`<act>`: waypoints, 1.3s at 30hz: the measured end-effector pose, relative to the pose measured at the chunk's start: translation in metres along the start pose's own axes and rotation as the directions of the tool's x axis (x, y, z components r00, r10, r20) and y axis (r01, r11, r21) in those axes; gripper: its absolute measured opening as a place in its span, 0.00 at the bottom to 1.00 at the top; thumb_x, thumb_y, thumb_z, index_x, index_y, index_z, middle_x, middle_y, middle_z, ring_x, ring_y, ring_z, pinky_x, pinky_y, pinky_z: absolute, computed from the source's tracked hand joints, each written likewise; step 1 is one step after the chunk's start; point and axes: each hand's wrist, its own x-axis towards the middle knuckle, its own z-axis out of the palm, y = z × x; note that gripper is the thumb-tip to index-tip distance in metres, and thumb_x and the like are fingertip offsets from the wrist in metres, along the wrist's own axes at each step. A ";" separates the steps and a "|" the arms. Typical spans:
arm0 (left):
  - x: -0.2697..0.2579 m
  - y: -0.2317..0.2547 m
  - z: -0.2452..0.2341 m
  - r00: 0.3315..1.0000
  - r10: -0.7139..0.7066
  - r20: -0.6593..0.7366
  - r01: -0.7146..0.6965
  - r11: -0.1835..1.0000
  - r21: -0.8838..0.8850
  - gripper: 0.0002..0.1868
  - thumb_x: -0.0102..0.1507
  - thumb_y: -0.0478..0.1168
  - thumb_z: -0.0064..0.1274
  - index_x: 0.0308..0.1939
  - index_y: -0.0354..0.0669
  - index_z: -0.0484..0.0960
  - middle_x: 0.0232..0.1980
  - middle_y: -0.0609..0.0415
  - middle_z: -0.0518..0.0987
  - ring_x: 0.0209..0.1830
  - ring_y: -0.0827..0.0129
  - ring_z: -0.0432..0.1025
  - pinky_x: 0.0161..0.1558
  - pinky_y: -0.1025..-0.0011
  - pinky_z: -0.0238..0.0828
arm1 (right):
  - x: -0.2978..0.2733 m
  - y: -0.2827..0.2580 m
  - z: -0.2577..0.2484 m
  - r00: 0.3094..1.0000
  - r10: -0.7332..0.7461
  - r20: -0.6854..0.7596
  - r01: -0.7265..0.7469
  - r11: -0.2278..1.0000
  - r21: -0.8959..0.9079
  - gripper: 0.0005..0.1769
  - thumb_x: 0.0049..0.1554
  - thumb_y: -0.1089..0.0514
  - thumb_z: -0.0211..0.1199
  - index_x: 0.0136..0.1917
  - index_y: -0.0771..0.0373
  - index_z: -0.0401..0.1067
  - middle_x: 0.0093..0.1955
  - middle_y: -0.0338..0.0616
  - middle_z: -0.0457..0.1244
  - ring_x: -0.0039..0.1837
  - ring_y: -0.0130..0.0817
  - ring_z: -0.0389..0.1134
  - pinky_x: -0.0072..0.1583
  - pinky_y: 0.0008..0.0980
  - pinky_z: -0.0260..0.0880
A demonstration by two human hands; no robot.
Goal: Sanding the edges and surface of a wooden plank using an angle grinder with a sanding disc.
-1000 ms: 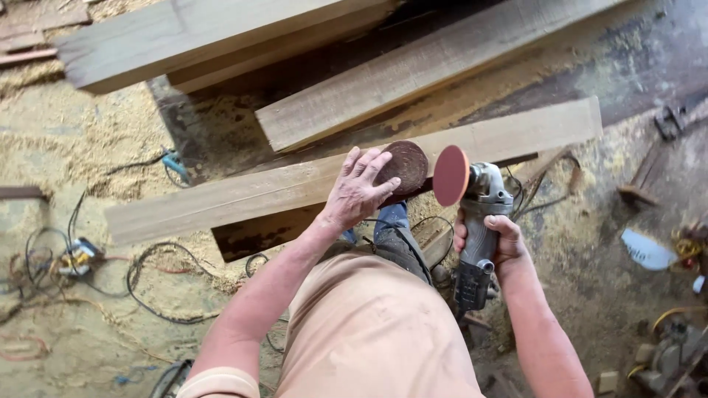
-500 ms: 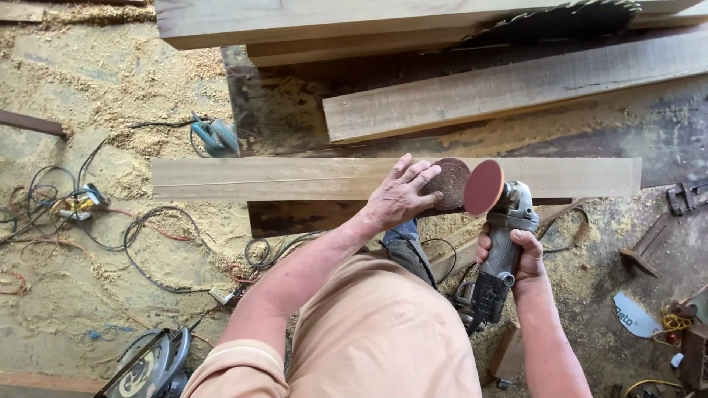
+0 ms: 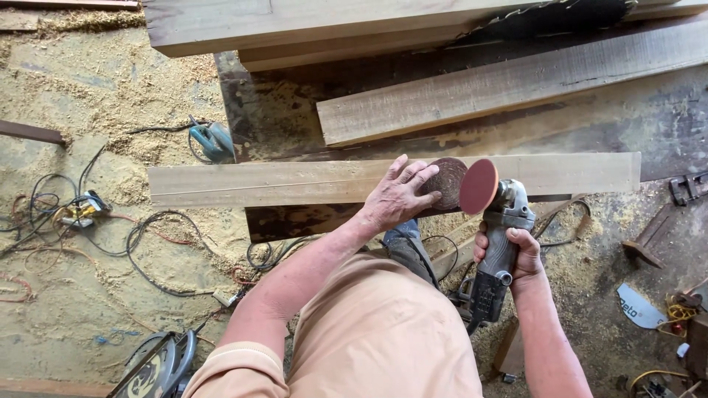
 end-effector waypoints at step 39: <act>0.003 0.001 0.001 1.000 -0.011 0.021 0.010 1.000 0.028 0.14 0.62 0.55 0.59 0.52 0.71 0.81 0.72 0.55 0.69 0.72 0.57 0.63 0.75 0.43 0.47 | -0.006 0.011 0.001 1.000 -0.007 -0.016 0.007 0.999 -0.050 0.30 0.52 0.47 0.60 0.60 0.70 0.65 0.41 0.56 0.62 0.43 0.50 0.70 0.49 0.52 0.74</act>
